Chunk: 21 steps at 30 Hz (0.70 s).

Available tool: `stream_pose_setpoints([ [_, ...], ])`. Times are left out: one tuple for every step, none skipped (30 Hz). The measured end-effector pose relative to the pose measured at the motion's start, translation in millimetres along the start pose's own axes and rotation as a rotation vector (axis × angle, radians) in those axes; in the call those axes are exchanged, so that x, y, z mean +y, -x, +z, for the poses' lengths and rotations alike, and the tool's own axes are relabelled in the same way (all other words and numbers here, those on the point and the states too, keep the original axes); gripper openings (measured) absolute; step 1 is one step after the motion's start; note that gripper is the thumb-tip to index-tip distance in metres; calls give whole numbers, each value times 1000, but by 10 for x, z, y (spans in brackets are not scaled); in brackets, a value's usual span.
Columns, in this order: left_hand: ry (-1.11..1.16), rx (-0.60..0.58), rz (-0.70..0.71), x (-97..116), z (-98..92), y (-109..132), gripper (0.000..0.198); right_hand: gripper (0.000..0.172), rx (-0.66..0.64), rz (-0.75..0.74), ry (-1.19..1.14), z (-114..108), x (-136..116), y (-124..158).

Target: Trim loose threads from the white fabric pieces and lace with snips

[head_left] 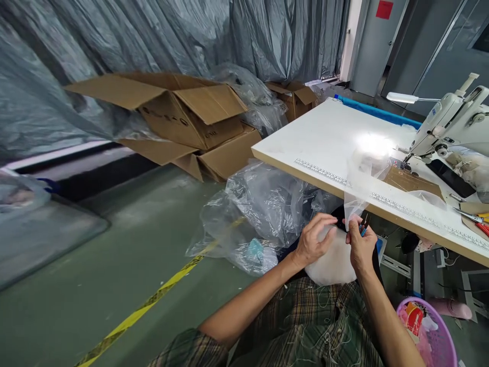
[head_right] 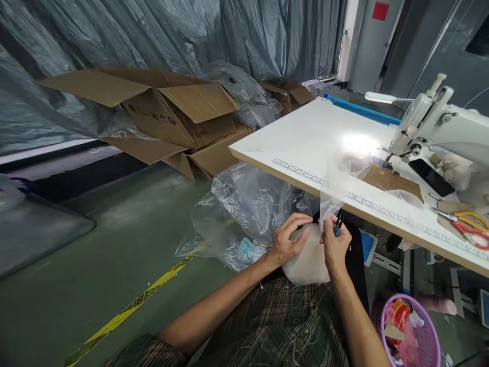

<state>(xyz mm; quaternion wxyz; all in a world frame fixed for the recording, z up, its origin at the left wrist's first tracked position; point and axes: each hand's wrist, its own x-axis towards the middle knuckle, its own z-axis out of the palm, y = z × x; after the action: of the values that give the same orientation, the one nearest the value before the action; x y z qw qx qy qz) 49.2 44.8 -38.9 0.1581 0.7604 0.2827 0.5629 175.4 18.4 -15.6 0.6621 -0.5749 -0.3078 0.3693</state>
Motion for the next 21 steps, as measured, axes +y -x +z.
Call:
stream_pose_setpoints([
  [13, 26, -42, 6, -5, -75, 15, 58, -3, 5, -4, 0, -30, 18],
  [28, 51, -87, 17, -8, -144, 15, 57, -11, 9, 1, -9, -60, 47],
  [41, 79, -128, 31, -10, -205, 16, 55, -27, 15, 13, -29, -89, 88],
  [45, 105, -159, 50, -16, -256, 17, 52, -52, 24, 32, -58, -115, 144],
  [39, 129, -178, 72, -29, -293, 19, 49, -88, 37, 56, -98, -138, 215],
  [24, 155, -175, 96, -50, -315, 20, 45, -131, 49, 85, -145, -159, 298],
  [4, 171, -150, 121, -79, -325, 21, 40, -177, 53, 121, -197, -178, 390],
  [-15, 170, -101, 144, -115, -323, 23, 36, -224, 45, 160, -251, -195, 484],
  [-28, 146, -35, 164, -154, -313, 26, 32, -264, 22, 200, -305, -212, 575],
  [-36, 96, 36, 180, -191, -299, 30, 29, -297, -4, 236, -356, -227, 655],
  [-41, 16, 100, 191, -222, -281, 36, 27, -316, -29, 265, -401, -240, 720],
  [-43, -93, 147, 197, -241, -264, 42, 27, -322, -45, 284, -441, -249, 768],
  [-39, -218, 165, 197, -248, -247, 48, 27, -319, -48, 295, -474, -253, 799],
  [-31, -334, 157, 192, -242, -232, 50, 29, -305, -36, 295, -502, -251, 814],
  [-16, -433, 130, 183, -225, -217, 49, 32, -284, -9, 287, -524, -241, 817],
  [8, -506, 97, 173, -204, -203, 44, 35, -257, 33, 270, -543, -223, 812],
  [39, -546, 64, 163, -183, -191, 38, 39, -225, 87, 244, -560, -197, 802],
  [74, -556, 33, 155, -167, -180, 34, 44, -190, 145, 212, -574, -166, 789],
  [109, -544, 6, 149, -160, -171, 32, 47, -157, 199, 178, -586, -129, 777],
  [142, -525, -26, 146, -164, -163, 31, 51, -131, 239, 150, -599, -89, 765],
  [171, -506, -64, 145, -178, -157, 29, 53, -115, 262, 136, -611, -48, 753],
])
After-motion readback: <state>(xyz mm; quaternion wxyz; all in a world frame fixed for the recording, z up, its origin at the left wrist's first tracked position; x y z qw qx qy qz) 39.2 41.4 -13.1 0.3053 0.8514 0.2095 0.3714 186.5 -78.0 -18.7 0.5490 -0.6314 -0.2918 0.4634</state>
